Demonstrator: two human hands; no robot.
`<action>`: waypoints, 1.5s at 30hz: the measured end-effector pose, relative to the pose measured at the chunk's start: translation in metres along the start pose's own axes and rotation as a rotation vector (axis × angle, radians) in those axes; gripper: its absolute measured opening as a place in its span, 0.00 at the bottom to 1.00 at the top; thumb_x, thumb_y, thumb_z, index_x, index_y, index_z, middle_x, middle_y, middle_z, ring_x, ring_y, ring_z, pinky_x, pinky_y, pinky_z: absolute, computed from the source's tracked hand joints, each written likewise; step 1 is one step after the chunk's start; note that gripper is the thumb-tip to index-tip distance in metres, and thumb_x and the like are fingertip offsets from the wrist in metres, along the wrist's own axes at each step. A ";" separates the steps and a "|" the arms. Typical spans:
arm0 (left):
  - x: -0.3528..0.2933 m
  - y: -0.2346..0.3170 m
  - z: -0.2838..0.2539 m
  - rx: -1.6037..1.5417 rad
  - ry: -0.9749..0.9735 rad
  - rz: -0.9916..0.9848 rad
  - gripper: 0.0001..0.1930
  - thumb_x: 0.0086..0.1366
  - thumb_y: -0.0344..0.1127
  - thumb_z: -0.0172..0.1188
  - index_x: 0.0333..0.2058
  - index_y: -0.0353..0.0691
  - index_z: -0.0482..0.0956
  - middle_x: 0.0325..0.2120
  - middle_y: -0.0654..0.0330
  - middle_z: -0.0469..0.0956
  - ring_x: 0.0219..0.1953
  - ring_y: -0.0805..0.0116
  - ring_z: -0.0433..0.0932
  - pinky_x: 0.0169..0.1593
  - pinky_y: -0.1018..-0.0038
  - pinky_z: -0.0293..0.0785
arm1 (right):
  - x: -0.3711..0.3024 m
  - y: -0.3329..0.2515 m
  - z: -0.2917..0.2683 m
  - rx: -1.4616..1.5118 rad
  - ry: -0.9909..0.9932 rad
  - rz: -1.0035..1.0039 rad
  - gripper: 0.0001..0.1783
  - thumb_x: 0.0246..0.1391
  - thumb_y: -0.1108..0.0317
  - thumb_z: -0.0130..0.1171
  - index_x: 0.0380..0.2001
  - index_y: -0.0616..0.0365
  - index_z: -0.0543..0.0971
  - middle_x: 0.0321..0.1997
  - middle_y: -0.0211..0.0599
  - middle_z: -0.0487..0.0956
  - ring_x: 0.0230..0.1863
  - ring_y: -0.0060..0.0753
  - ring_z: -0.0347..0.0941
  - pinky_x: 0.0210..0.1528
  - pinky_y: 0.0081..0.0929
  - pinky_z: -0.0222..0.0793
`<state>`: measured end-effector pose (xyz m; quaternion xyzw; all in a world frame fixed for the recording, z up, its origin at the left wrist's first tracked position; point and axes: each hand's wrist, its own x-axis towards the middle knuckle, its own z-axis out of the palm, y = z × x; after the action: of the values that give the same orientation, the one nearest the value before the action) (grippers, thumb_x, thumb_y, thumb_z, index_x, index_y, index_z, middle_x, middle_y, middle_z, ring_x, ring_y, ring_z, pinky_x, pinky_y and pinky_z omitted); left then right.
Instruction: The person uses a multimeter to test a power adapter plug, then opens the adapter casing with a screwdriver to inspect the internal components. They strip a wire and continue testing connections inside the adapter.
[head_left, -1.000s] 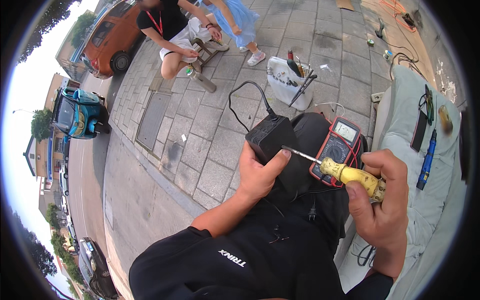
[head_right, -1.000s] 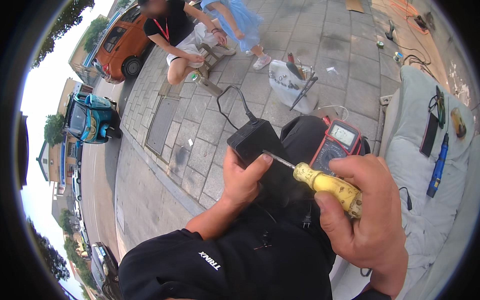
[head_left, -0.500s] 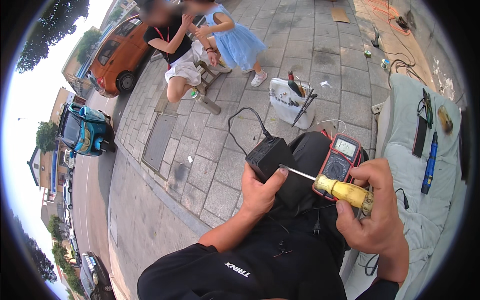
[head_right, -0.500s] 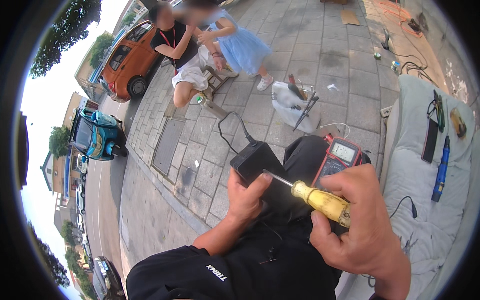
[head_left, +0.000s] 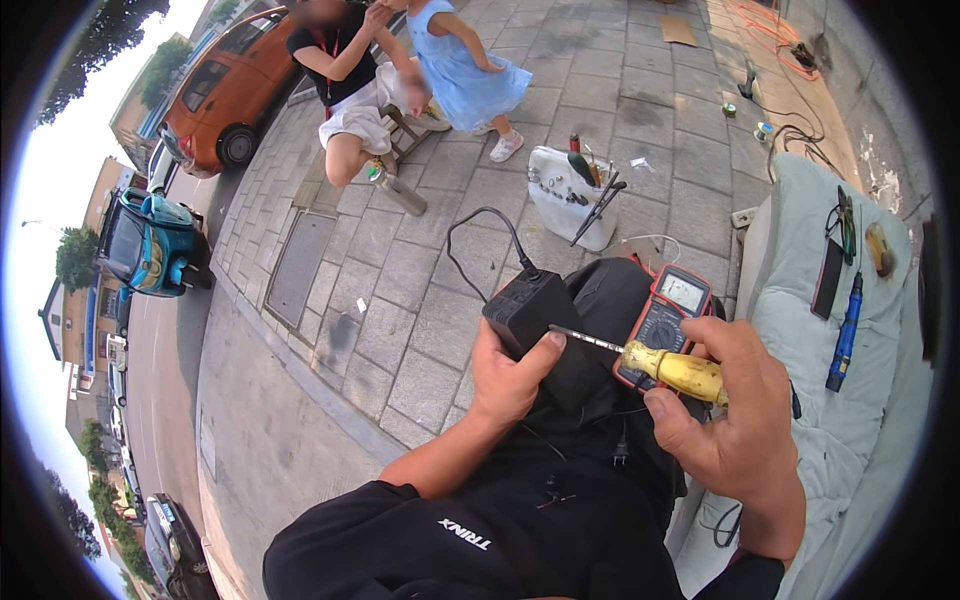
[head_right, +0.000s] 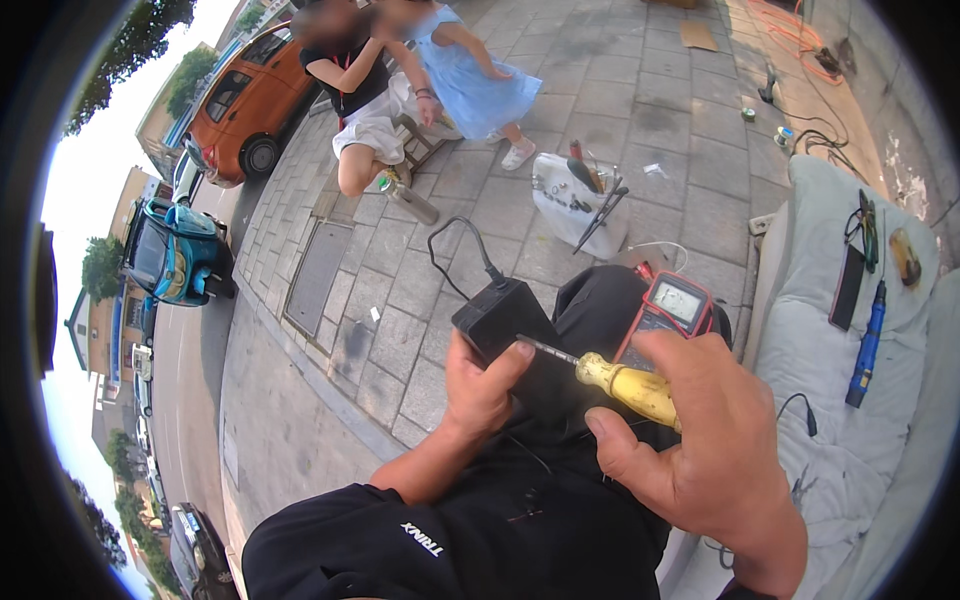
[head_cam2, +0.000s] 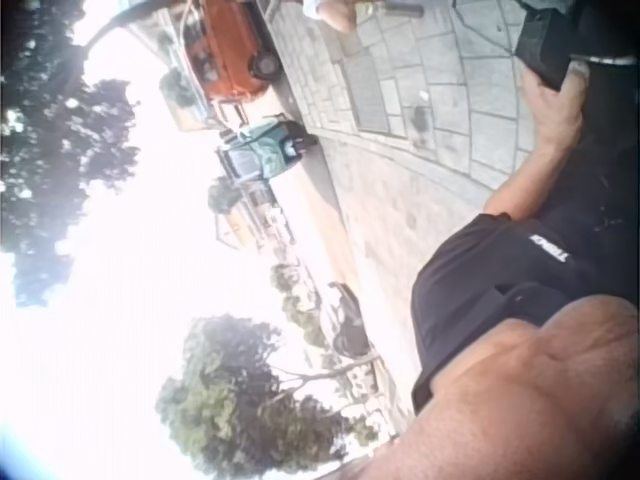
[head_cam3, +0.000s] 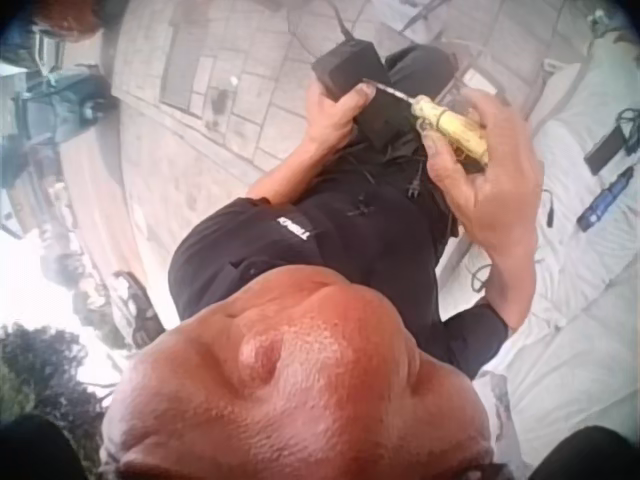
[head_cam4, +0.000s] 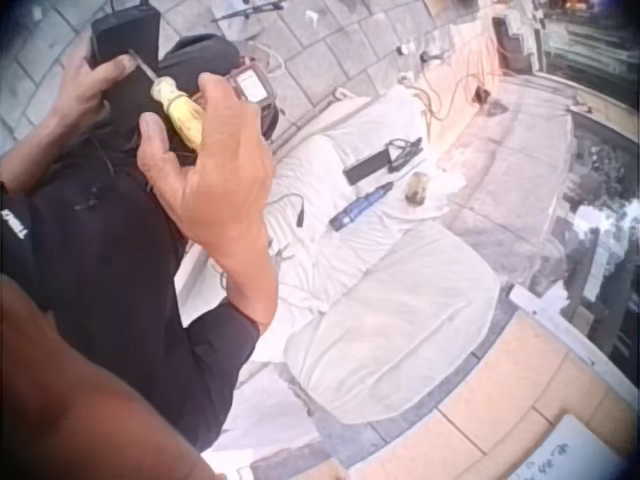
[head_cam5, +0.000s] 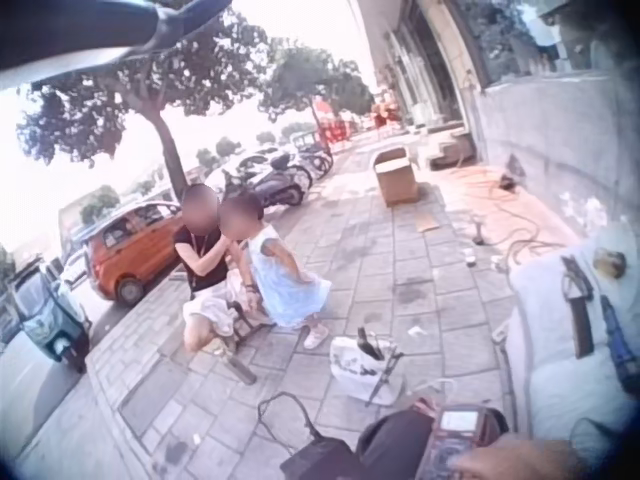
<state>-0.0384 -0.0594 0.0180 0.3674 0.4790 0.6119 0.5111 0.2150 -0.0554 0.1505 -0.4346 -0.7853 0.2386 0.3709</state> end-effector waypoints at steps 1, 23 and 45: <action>0.000 0.000 0.000 -0.007 0.000 -0.016 0.30 0.66 0.26 0.71 0.63 0.33 0.68 0.52 0.59 0.79 0.52 0.72 0.79 0.59 0.71 0.75 | -0.001 0.003 -0.003 0.003 -0.058 -0.013 0.27 0.52 0.69 0.74 0.54 0.61 0.77 0.37 0.47 0.80 0.33 0.51 0.77 0.36 0.40 0.73; 0.002 -0.004 -0.003 -0.117 0.027 -0.038 0.26 0.64 0.27 0.71 0.57 0.33 0.71 0.48 0.59 0.81 0.48 0.73 0.80 0.53 0.71 0.79 | -0.003 0.000 0.003 -0.089 -0.110 0.140 0.32 0.60 0.69 0.63 0.67 0.63 0.70 0.42 0.37 0.75 0.38 0.23 0.70 0.44 0.22 0.66; -0.003 -0.008 -0.009 -0.096 0.093 -0.029 0.24 0.62 0.28 0.72 0.54 0.32 0.73 0.45 0.61 0.82 0.45 0.75 0.81 0.49 0.73 0.80 | 0.005 0.000 0.018 -0.121 -0.025 0.051 0.31 0.67 0.61 0.63 0.69 0.62 0.72 0.51 0.46 0.81 0.43 0.27 0.76 0.50 0.24 0.73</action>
<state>-0.0442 -0.0641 0.0081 0.3068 0.4773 0.6432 0.5141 0.1988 -0.0518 0.1411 -0.4731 -0.7915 0.2055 0.3279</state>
